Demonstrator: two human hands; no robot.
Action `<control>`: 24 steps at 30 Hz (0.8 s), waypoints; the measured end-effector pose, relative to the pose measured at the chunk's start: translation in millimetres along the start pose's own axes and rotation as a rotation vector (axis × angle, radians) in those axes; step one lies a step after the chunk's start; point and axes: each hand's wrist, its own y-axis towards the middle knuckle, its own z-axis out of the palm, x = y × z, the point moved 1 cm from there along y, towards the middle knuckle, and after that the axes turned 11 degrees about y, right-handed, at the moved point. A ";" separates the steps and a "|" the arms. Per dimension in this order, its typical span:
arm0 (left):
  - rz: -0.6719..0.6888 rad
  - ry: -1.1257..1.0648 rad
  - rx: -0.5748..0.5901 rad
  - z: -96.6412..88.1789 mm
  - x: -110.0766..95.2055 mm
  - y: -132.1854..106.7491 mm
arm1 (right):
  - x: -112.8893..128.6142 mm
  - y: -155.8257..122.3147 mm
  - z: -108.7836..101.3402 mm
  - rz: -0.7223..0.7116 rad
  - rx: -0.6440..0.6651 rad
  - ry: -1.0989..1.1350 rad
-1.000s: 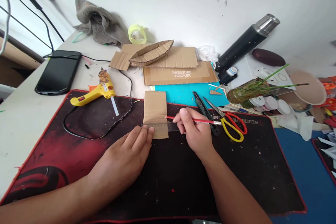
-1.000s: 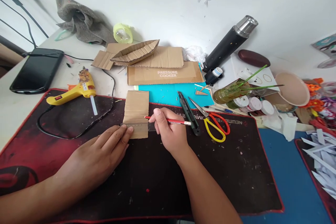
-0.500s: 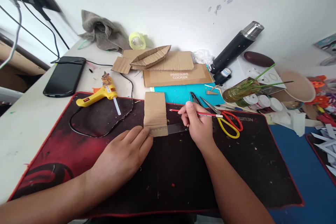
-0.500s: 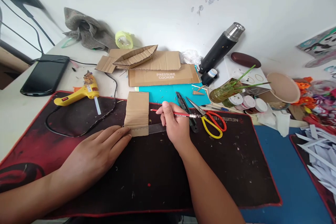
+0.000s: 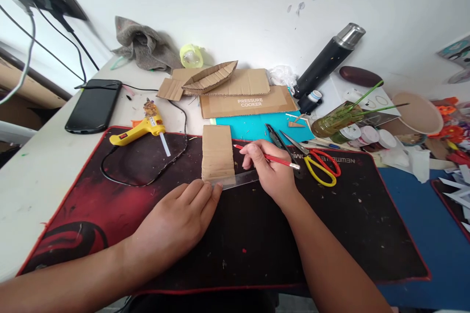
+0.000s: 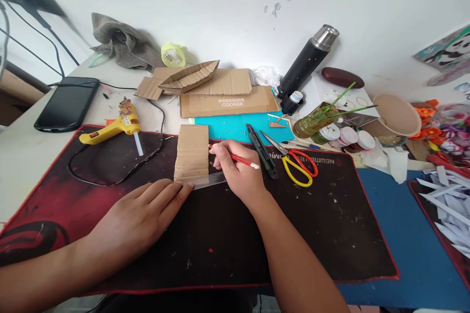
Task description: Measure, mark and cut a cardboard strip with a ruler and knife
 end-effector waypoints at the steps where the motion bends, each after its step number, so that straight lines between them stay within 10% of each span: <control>1: 0.001 0.004 0.010 0.3 -0.6 -0.1 | 1.0 -0.7 0.4 -0.020 0.021 -0.040; 24: 0.025 -0.087 -0.076 9.1 6.0 9.7 | -1.0 -1.4 -0.9 -0.102 0.264 -0.231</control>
